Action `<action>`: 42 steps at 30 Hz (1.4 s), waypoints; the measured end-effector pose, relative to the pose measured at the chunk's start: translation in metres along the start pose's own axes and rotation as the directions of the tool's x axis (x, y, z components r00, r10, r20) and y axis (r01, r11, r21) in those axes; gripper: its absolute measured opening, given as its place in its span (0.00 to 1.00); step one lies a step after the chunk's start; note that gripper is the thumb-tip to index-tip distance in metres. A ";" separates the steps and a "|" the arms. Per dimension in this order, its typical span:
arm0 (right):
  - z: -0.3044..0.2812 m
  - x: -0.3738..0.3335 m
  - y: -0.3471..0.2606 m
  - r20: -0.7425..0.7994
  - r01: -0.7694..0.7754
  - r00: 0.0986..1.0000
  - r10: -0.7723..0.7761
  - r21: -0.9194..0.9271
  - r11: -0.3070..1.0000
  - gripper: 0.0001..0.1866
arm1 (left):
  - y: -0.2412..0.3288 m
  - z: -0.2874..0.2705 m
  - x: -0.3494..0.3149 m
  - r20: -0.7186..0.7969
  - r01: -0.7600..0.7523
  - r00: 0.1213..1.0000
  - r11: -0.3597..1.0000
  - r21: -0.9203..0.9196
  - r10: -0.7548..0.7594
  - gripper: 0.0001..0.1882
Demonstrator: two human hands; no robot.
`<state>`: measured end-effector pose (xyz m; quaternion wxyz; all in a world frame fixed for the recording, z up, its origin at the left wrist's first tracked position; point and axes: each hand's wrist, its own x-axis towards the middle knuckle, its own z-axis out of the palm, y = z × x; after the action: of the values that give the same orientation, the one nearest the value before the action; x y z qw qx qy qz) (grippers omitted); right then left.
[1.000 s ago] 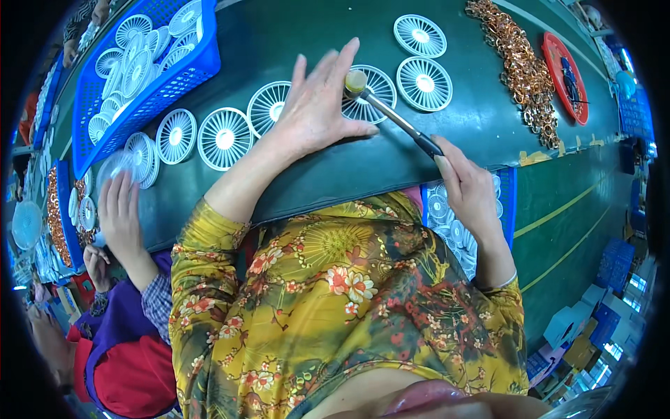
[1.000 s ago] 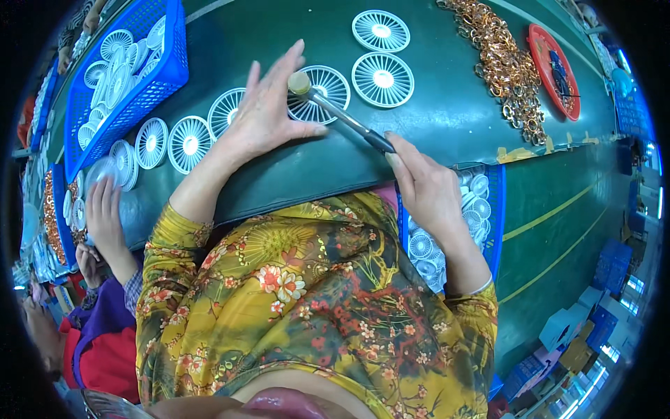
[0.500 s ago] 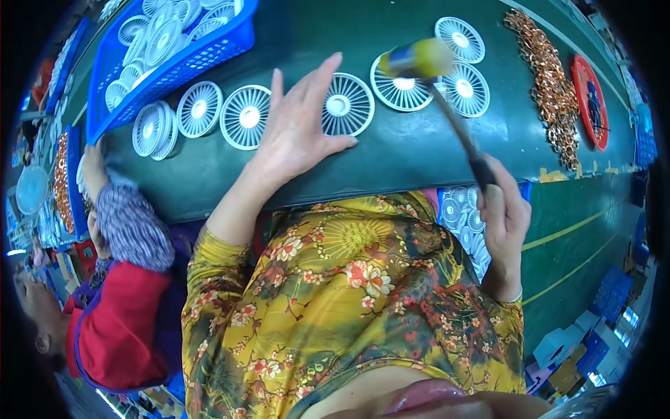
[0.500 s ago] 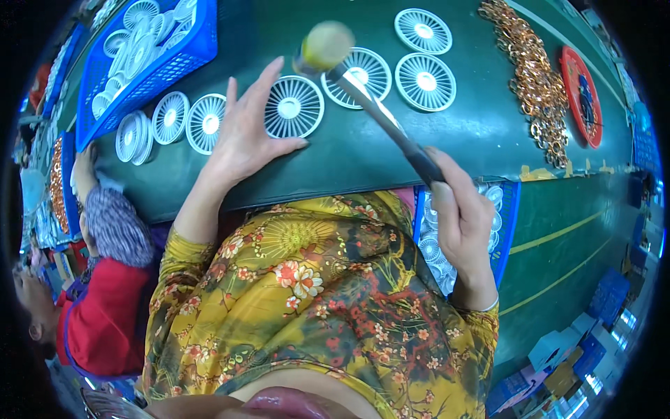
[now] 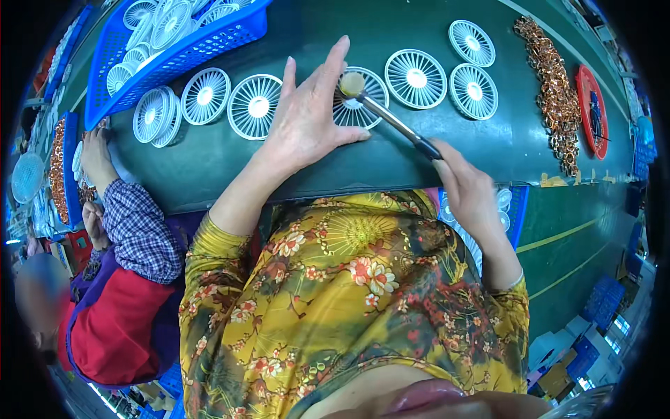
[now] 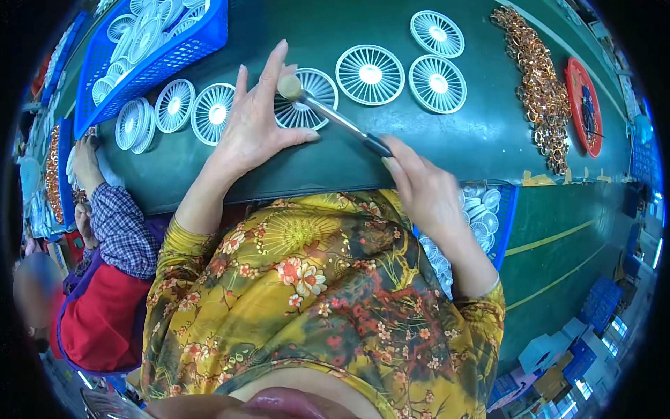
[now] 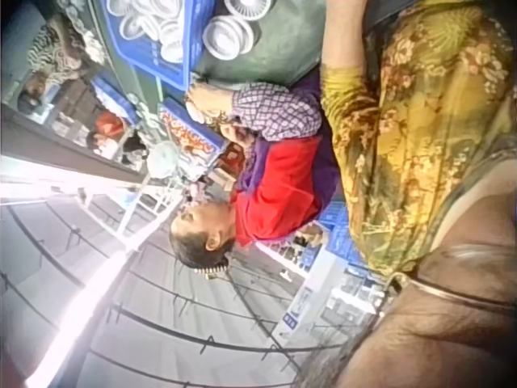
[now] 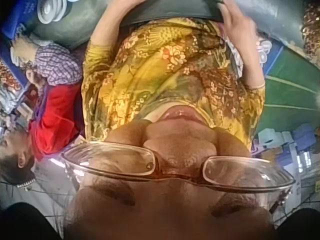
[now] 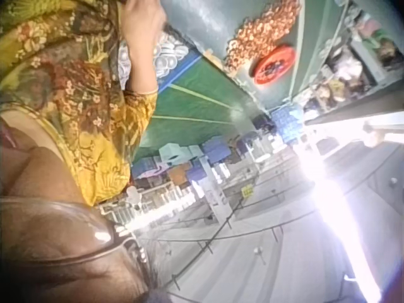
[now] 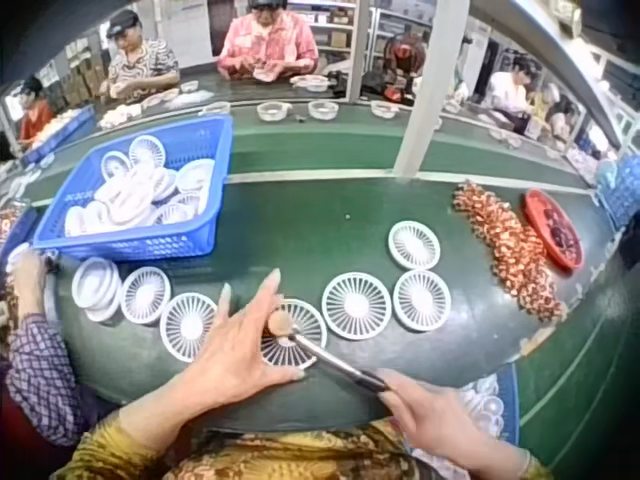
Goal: Assembling metal rings into plastic fan guard frames using a small hammer on a production line.
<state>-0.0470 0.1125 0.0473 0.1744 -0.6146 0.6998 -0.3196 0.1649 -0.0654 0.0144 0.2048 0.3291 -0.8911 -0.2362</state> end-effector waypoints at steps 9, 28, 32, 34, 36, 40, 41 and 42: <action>-0.004 -0.004 0.008 0.222 0.091 0.971 -0.088 -0.001 0.996 0.15 | -0.038 -0.052 -0.040 -0.115 0.064 0.993 0.953 0.295 -0.031 0.58; 0.002 0.016 -0.018 0.076 0.178 0.978 -0.192 0.154 0.972 0.17 | -0.030 -0.011 -0.058 -0.181 0.196 0.953 0.950 -0.243 -0.243 0.65; 0.032 0.038 -0.014 0.359 0.097 0.932 -0.045 -0.128 0.987 0.16 | -0.025 -0.016 -0.052 -0.151 0.226 0.947 0.922 -0.315 -0.284 0.64; 0.026 0.036 -0.017 0.317 0.126 0.945 -0.083 -0.117 0.985 0.15 | -0.026 -0.013 -0.053 -0.250 0.113 0.952 0.961 -0.253 -0.177 0.58; 0.025 0.039 -0.007 0.229 0.177 0.958 -0.170 -0.011 0.984 0.14 | -0.037 -0.018 -0.059 -0.394 -0.005 0.919 1.000 -0.013 0.000 0.49; 0.015 0.034 -0.014 0.346 0.026 0.936 -0.074 0.141 0.990 0.14 | -0.058 -0.056 -0.070 -0.562 0.115 0.826 0.988 0.103 -0.037 0.37; 0.017 0.034 -0.017 0.398 0.036 0.913 -0.096 0.155 0.987 0.14 | -0.065 -0.062 -0.070 -0.541 0.185 0.840 0.958 0.220 -0.039 0.38; 0.020 0.035 -0.020 0.448 0.045 0.886 -0.117 0.169 0.985 0.14 | -0.072 -0.066 -0.069 -0.520 0.249 0.853 0.909 0.334 -0.043 0.39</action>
<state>-0.0258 0.0731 0.0509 0.3670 -0.6858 0.5862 -0.2266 0.2828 -0.0860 0.0131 0.3404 0.4811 -0.8075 0.0239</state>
